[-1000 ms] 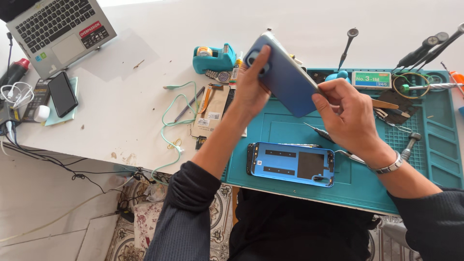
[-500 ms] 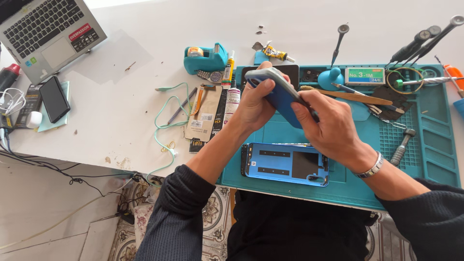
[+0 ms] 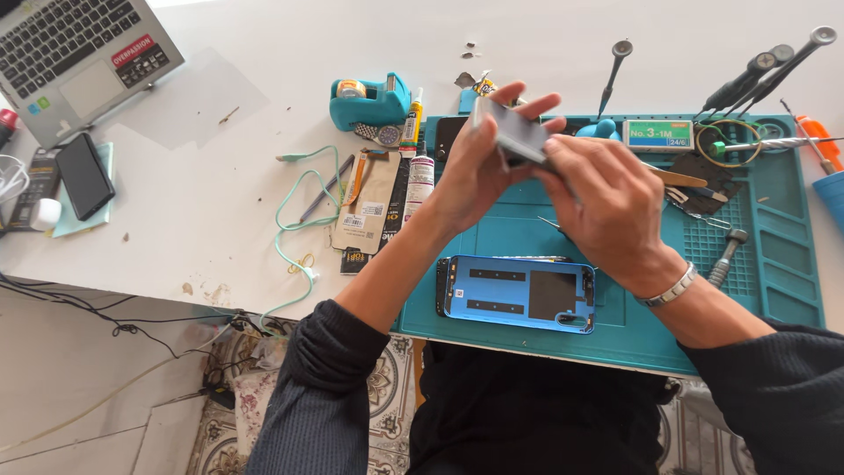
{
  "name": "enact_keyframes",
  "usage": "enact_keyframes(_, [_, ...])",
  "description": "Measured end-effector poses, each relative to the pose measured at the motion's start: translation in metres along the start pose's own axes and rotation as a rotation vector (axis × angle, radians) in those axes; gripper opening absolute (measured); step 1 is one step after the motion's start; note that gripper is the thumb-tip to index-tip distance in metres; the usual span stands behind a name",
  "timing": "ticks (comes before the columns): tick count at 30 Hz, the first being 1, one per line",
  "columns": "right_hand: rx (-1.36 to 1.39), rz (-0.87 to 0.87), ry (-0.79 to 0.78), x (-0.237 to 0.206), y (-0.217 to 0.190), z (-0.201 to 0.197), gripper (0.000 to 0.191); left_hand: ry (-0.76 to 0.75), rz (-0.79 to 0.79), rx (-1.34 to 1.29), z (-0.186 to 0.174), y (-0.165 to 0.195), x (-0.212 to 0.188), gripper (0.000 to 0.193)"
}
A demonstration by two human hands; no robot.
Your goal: The person removes the back cover from a smartphone by hand and sets it aside, then uses a screwdriver to unscrew small screws from the phone's internal frame while holding the device steady on a repair mat. They reposition the phone body and continue unscrewing screws around the battery area.
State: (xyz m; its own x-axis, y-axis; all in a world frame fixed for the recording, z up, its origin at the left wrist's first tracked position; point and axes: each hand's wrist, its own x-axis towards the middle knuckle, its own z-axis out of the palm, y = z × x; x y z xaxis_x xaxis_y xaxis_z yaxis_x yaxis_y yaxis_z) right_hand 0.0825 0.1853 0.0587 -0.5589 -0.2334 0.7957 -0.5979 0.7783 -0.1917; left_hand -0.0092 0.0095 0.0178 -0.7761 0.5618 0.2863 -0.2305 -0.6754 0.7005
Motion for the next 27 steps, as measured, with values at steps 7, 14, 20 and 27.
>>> enact_keyframes(7, [-0.133, -0.002, -0.113, 0.012, -0.007, 0.004, 0.084, -0.163, 0.006, -0.202, 0.000, 0.025, -0.005, 0.076])
enact_keyframes(14, [-0.032, 0.344, -0.320, -0.001, 0.007, 0.008, 0.087, -0.007, -0.072, 0.330, -0.010, 0.043, -0.003, 0.052])
enact_keyframes(20, [-0.185, 0.247, -0.336, -0.006, 0.008, 0.009, 0.097, 0.083, -0.059, 0.519, -0.024, 0.039, -0.003, 0.044])
enact_keyframes(27, [-0.266, 0.211, -0.330, -0.008, -0.003, 0.014, 0.099, 0.173, -0.047, 0.638, -0.026, 0.038, -0.010, 0.038])
